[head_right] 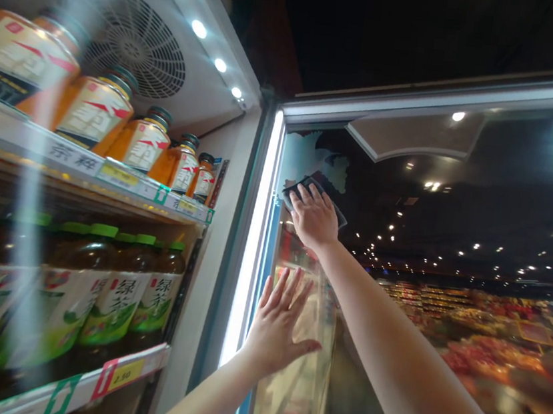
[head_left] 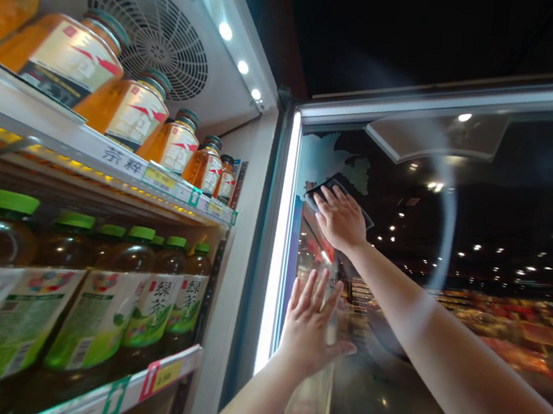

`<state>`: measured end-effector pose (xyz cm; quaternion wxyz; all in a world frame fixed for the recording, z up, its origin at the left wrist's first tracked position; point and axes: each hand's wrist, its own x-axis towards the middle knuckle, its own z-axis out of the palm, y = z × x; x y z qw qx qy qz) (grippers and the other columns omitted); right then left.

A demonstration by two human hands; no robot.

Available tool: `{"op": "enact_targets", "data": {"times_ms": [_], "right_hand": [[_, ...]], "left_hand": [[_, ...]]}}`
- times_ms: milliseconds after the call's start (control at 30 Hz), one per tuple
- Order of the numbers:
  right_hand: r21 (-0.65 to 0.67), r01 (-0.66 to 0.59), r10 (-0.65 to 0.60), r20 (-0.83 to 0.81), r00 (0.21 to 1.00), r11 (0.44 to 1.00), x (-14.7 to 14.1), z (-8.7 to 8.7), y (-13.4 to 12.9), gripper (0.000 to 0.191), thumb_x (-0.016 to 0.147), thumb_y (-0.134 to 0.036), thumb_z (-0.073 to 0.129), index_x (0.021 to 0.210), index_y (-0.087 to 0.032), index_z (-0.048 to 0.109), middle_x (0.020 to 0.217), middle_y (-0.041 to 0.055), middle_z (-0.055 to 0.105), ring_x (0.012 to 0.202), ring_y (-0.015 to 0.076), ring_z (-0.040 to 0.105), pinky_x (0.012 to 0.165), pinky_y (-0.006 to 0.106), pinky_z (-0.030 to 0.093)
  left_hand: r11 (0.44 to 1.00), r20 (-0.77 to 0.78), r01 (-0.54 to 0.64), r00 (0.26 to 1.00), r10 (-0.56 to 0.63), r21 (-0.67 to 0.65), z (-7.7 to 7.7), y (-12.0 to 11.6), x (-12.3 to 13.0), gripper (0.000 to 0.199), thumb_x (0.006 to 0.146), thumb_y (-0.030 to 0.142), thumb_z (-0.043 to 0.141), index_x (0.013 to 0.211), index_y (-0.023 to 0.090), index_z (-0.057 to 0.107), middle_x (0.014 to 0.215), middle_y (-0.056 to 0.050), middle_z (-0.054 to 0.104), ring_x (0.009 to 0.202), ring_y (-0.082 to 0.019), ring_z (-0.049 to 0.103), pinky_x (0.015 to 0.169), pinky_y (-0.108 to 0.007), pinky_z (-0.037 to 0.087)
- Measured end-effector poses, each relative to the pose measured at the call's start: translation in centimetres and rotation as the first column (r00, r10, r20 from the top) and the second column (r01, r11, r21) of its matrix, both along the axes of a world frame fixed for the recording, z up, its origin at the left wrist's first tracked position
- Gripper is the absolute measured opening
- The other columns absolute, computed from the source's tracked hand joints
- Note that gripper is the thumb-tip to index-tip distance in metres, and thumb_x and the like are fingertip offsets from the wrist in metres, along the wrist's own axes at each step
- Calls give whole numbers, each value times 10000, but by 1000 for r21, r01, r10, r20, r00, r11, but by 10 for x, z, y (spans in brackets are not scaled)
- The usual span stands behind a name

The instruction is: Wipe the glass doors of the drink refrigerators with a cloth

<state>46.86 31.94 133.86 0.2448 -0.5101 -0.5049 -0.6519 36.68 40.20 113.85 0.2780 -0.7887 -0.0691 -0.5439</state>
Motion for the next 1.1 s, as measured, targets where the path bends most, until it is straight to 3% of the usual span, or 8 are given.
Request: {"op": "enact_targets", "data": {"times_ms": [200, 400, 567, 667, 800, 900, 1000, 1100], "right_hand": [[-321, -3, 100, 285, 953, 947, -9, -18, 0, 458, 968, -238, 552, 1425, -265, 569, 1540, 24, 509, 1469, 234, 398, 1200, 471, 348], [-162, -19, 34, 85, 996, 987, -23, 13, 16, 463, 988, -216, 491, 1448, -205, 546, 1559, 69, 475, 1475, 293, 384, 1180, 528, 359], [-295, -18, 91, 234, 968, 955, -19, -12, 14, 456, 987, -209, 506, 1438, -249, 557, 1553, 8, 481, 1491, 273, 357, 1190, 517, 350], [-420, 15, 144, 346, 927, 907, -9, -15, 1, 452, 971, -208, 556, 1413, -299, 573, 1517, -31, 528, 1461, 223, 411, 1193, 473, 355], [-300, 0, 70, 221, 973, 954, -16, -7, 5, 472, 974, -196, 540, 1437, -282, 551, 1540, 4, 498, 1462, 253, 410, 1176, 519, 368], [-226, -14, 51, 159, 986, 974, -25, -27, 12, 465, 987, -200, 504, 1449, -244, 546, 1559, 32, 468, 1482, 284, 372, 1179, 540, 358], [-319, -10, 95, 252, 963, 948, -23, -58, 5, 447, 984, -210, 527, 1428, -246, 568, 1543, 13, 489, 1480, 271, 377, 1191, 512, 354], [-423, 2, 147, 320, 936, 906, -16, -63, -6, 440, 980, -207, 544, 1415, -263, 575, 1522, -4, 520, 1458, 232, 416, 1201, 481, 347]], "left_hand": [[999, -4, 17, 1000, -17, -28, -3, -1, 1, 1056, 822, 839, 460, 1632, 294, 55, 1701, -56, 138, 1558, -371, 149, 1234, -612, 223], [999, -12, 16, 1000, -17, -33, -2, 0, 1, 1054, 829, 829, 467, 1632, 291, 49, 1701, -64, 124, 1559, -367, 145, 1233, -623, 227], [999, -16, 6, 1000, -7, -50, -5, -3, -1, 1049, 828, 824, 479, 1632, 295, 65, 1699, -67, 124, 1558, -365, 149, 1228, -610, 248], [999, 4, -24, 1000, 24, -32, -9, -7, -8, 946, 898, 736, 472, 1632, 283, 85, 1696, -70, 150, 1559, -349, 146, 1224, -601, 260], [994, 78, -109, 991, 107, 18, -15, -12, -24, 883, 946, 601, 509, 1632, 229, 95, 1690, -78, 187, 1566, -322, 120, 1259, -577, 184], [984, 137, -176, 976, 172, 16, -21, -12, -38, 934, 937, 590, 534, 1631, 172, 70, 1683, -104, 209, 1570, -317, 95, 1270, -576, 145], [973, 155, -229, 961, 227, -2, -28, -7, -52, 1000, 915, 610, 565, 1628, 140, 45, 1674, -118, 241, 1572, -309, 91, 1275, -563, 141], [965, 142, -262, 955, 260, -5, -32, -2, -60, 1052, 892, 629, 593, 1627, 134, 27, 1675, -125, 240, 1572, -306, 94, 1279, -530, 159]]}}
